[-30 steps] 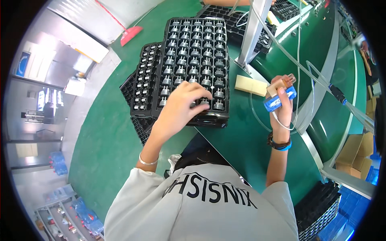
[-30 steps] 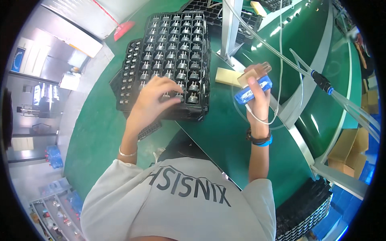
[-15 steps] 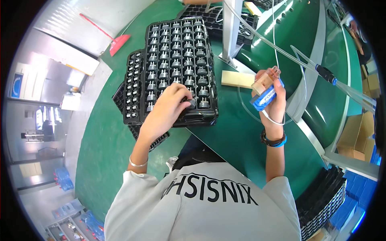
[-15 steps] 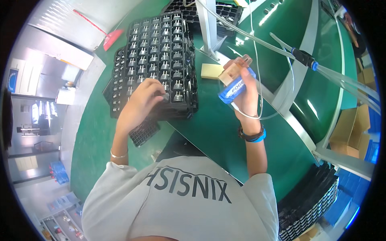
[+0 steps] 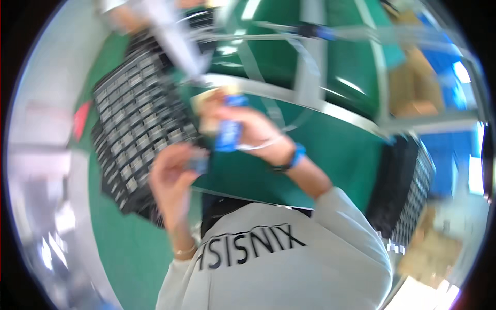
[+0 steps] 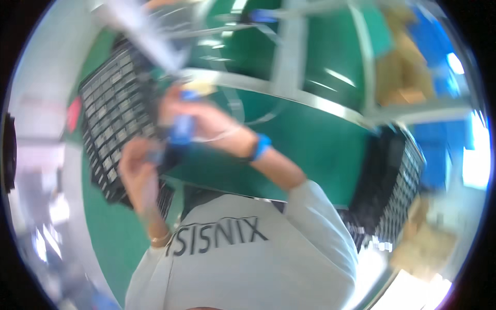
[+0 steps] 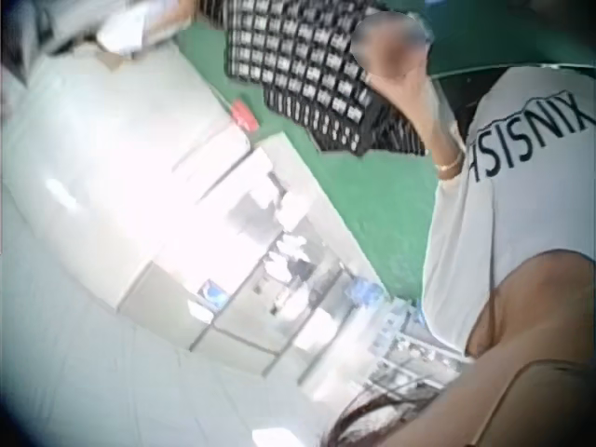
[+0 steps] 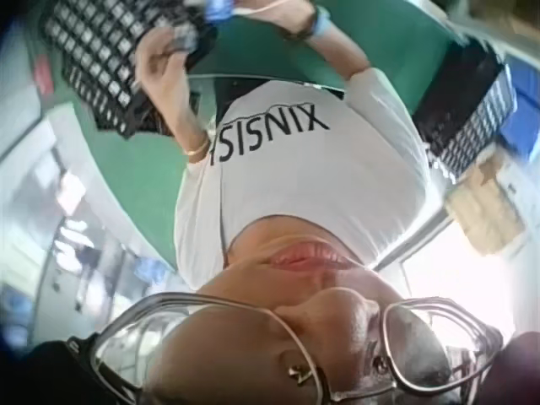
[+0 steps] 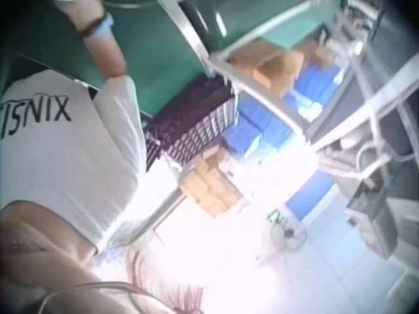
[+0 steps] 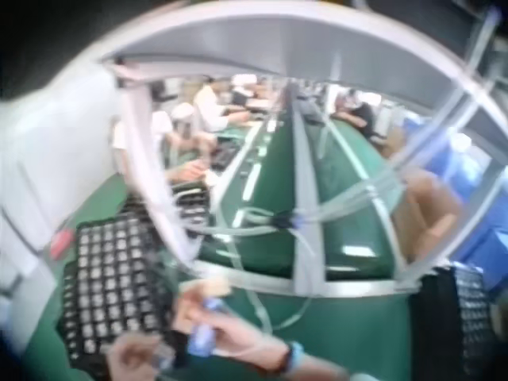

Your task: Assemble electronic components into a storage tray using a pneumatic tool.

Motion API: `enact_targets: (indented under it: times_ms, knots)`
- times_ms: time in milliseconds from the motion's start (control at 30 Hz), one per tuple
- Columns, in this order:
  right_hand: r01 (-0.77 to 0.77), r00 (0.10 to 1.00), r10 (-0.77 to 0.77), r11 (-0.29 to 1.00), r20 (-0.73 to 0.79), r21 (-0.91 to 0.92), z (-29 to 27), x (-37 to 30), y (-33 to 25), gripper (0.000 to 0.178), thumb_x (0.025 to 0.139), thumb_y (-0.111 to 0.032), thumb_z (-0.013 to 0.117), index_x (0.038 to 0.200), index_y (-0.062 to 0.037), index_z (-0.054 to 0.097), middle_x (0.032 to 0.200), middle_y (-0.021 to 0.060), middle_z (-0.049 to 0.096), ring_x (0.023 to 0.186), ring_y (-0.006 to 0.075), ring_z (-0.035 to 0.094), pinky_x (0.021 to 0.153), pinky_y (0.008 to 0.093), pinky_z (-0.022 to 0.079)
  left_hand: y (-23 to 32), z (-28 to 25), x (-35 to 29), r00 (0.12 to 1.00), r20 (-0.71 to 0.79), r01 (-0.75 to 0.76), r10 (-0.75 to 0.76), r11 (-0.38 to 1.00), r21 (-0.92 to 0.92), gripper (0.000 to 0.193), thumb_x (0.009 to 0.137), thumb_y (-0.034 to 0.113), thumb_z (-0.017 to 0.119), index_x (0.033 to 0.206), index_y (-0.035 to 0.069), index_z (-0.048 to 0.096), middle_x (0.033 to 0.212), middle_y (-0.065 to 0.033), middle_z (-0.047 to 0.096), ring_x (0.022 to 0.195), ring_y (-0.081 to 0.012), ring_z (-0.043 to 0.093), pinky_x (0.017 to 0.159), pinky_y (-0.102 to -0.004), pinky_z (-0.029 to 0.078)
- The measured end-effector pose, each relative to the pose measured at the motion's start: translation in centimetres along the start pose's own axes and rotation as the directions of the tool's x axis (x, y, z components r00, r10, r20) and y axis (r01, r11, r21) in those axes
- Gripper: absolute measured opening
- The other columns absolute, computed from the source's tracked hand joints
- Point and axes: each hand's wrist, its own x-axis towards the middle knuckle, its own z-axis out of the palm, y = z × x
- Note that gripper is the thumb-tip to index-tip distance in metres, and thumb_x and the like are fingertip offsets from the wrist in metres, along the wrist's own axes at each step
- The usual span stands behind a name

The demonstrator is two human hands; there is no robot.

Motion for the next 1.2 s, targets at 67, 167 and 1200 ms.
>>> enact_targets:
  times_ms: [67,167,1200]
  knots:
    - [0.043,0.999,-0.042,0.999,-0.023,0.03,-0.2,0.4,0.6,0.019,0.082,-0.016,0.058,0.097,-0.0084,0.05,0.084,0.0018,0.054,0.077,0.0103,0.055,0.071,0.0232,0.044,-0.6,-0.7,0.4,1.0,-0.004,-0.013,0.013,0.994,0.108,0.032,0.066,0.002,0.069,0.095,-0.003,0.056,0.093,-0.0136,0.06,0.088,-0.0219,0.06,0.079,-0.0305,0.047]
    - [0.062,0.984,-0.079,0.992,-0.158,-0.107,0.2,0.1,0.5,0.016,0.084,-0.02,0.055,0.093,-0.007,0.052,0.078,0.0008,0.054,0.074,0.0094,0.055,0.066,0.021,0.043,-1.6,-0.6,1.2,0.987,0.045,-0.156,0.151,0.976,0.152,0.024,0.068,-0.009,0.06,0.09,0.0,0.057,0.102,-0.0135,0.053,0.083,-0.015,0.053,0.076,-0.024,0.044]
    - [-0.069,0.938,-0.132,0.833,-0.319,-0.548,3.4,-1.6,1.0,0.038,0.083,-0.036,0.05,0.1,-0.0022,0.049,0.087,0.0041,0.051,0.073,0.0101,0.053,0.064,0.0217,0.043,-0.4,2.0,0.3,0.967,0.126,-0.238,0.221,0.961,0.14,0.037,0.064,-0.003,0.073,0.098,-0.001,0.057,0.097,-0.0086,0.054,0.087,-0.0162,0.056,0.076,-0.0244,0.048]
